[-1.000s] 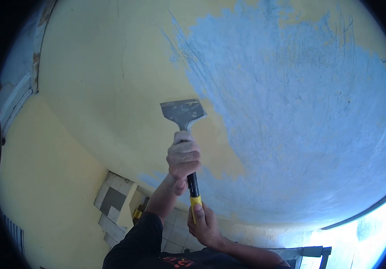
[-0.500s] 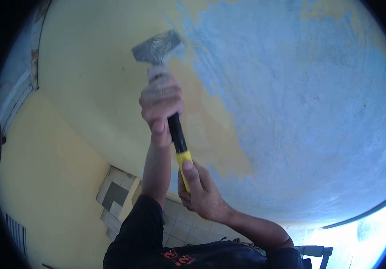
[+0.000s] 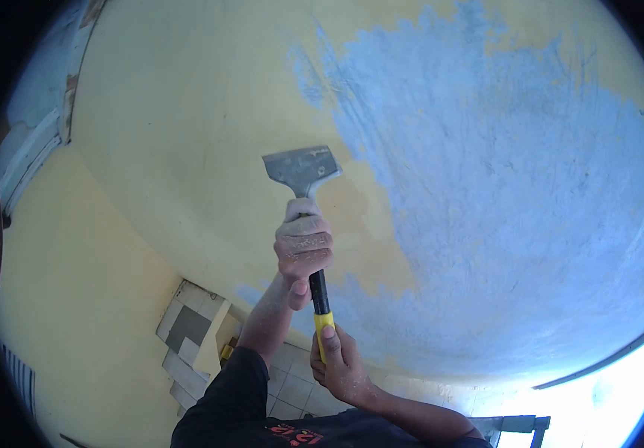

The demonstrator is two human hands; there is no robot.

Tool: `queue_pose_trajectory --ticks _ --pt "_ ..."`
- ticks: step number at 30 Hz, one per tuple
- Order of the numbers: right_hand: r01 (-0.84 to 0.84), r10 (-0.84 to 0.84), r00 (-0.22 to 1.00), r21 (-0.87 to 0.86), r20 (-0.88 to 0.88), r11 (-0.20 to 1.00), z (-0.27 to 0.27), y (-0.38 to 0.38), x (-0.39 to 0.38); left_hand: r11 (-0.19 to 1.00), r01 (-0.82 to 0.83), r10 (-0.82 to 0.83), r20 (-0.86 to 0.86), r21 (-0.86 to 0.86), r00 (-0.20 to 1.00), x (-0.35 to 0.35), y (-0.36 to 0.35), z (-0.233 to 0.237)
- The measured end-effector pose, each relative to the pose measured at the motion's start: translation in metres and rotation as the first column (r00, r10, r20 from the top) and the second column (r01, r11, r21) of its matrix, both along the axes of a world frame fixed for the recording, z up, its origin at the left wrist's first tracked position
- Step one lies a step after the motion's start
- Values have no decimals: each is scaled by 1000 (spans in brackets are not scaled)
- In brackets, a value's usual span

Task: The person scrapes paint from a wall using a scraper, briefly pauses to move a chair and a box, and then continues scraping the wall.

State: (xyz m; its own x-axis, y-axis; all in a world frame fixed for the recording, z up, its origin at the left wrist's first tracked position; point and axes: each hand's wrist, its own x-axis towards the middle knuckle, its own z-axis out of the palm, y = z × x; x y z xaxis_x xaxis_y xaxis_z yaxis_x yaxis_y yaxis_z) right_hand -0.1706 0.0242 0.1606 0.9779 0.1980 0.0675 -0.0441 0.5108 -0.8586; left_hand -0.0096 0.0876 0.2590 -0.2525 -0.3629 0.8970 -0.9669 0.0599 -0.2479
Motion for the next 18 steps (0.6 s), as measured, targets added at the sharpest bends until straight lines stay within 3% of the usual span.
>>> queue_pose_trajectory --ticks 4,9,16,18 --pt "-1 3 994 25 -107 1000 -6 -10 4 1000 13 -12 -74 8 997 15 -12 -22" --pt "-87 92 991 61 -96 994 -4 -20 14 1000 -4 4 -101 -4 995 19 -13 -15" --pt "-129 129 992 34 -12 991 26 -19 39 997 6 0 72 -78 997 41 -12 30" --pt "-116 119 990 -45 73 992 45 -23 57 993 15 3 157 -115 988 53 -6 56"
